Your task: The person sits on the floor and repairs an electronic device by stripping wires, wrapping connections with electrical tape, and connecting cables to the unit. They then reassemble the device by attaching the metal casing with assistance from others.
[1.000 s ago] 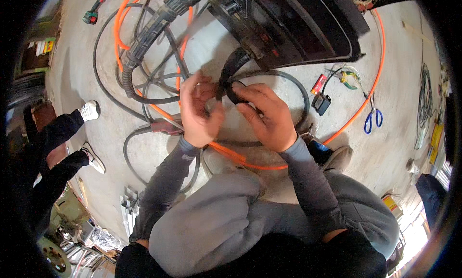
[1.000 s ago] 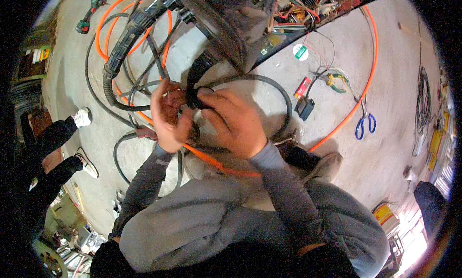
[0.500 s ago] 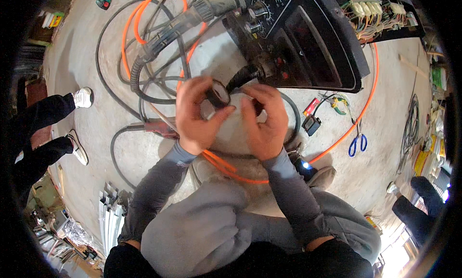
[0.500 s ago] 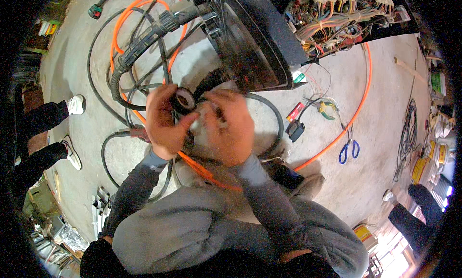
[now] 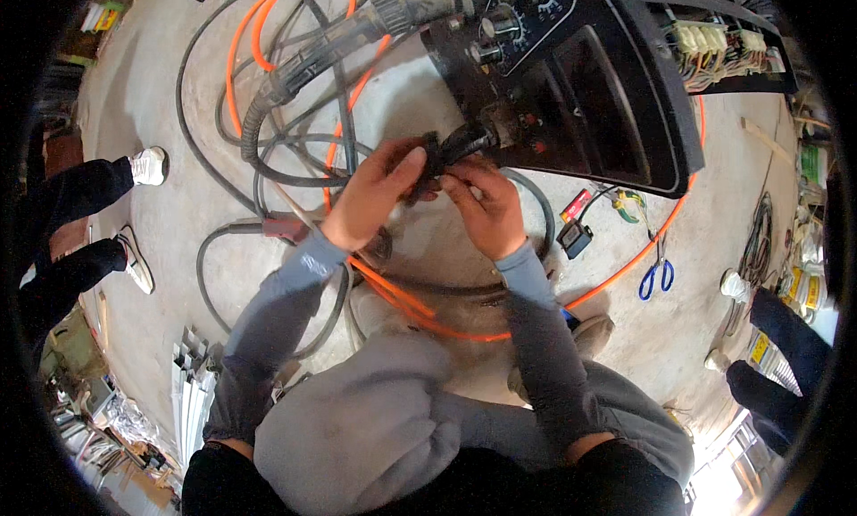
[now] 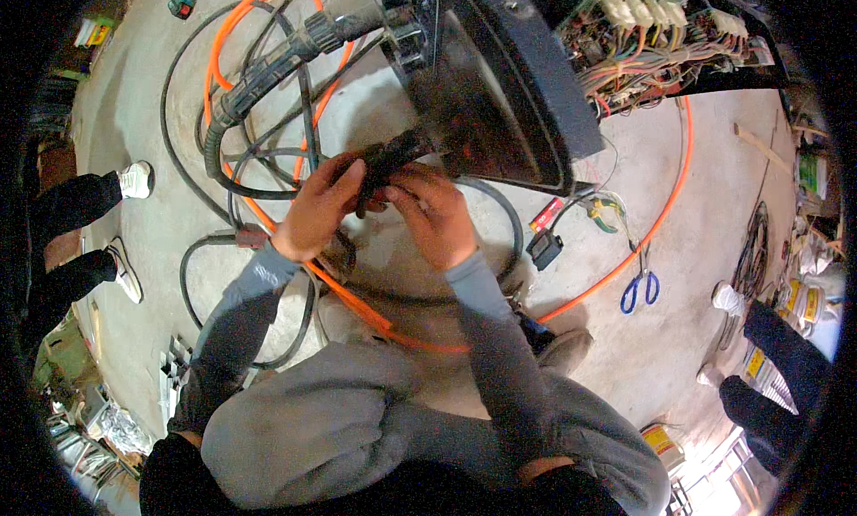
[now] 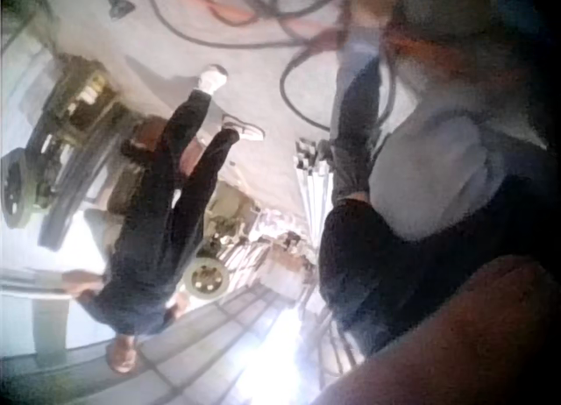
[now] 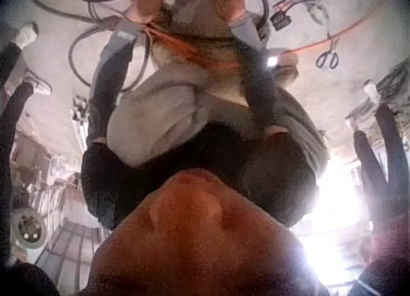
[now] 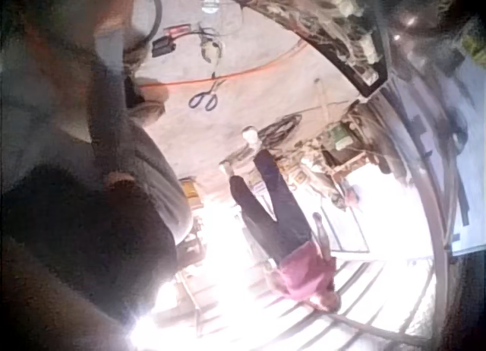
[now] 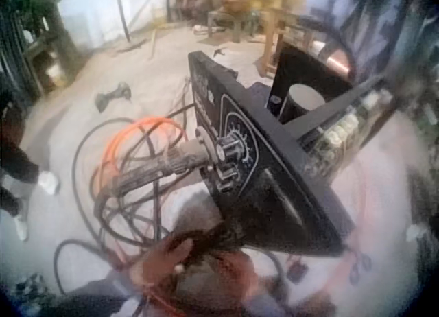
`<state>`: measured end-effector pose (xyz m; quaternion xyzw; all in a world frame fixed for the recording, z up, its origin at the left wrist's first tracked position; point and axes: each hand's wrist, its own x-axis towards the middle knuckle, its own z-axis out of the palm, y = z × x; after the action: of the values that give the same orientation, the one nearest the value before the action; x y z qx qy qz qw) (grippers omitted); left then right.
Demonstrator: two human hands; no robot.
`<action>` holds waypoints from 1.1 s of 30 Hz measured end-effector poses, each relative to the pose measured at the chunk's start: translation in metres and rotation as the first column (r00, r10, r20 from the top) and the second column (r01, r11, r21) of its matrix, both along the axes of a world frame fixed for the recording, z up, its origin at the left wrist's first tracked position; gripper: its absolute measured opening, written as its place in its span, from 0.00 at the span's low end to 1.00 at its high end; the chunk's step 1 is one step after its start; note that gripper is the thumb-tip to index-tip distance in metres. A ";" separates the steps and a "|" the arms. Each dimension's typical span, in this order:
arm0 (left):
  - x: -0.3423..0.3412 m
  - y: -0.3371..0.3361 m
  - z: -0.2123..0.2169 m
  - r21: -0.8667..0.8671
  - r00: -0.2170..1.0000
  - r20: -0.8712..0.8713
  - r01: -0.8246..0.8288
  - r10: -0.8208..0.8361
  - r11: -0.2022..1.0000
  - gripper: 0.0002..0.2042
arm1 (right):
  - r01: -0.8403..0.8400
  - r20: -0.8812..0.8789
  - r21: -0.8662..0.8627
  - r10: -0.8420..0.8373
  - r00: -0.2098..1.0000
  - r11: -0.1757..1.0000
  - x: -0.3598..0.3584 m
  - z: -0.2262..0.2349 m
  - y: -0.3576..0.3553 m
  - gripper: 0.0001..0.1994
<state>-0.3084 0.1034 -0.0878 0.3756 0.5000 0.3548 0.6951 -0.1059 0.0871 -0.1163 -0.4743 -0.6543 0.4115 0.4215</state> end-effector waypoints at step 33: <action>0.005 -0.021 0.004 0.382 0.998 -0.019 0.064 -0.061 0.922 0.31 | -0.071 0.179 -0.096 0.087 0.980 0.993 0.025 0.076 -0.014 0.15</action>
<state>-0.3033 0.0820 -0.0843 0.5207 0.4114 0.4219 0.6178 -0.0810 0.0727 -0.0405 -0.5019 -0.6896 0.4115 0.3214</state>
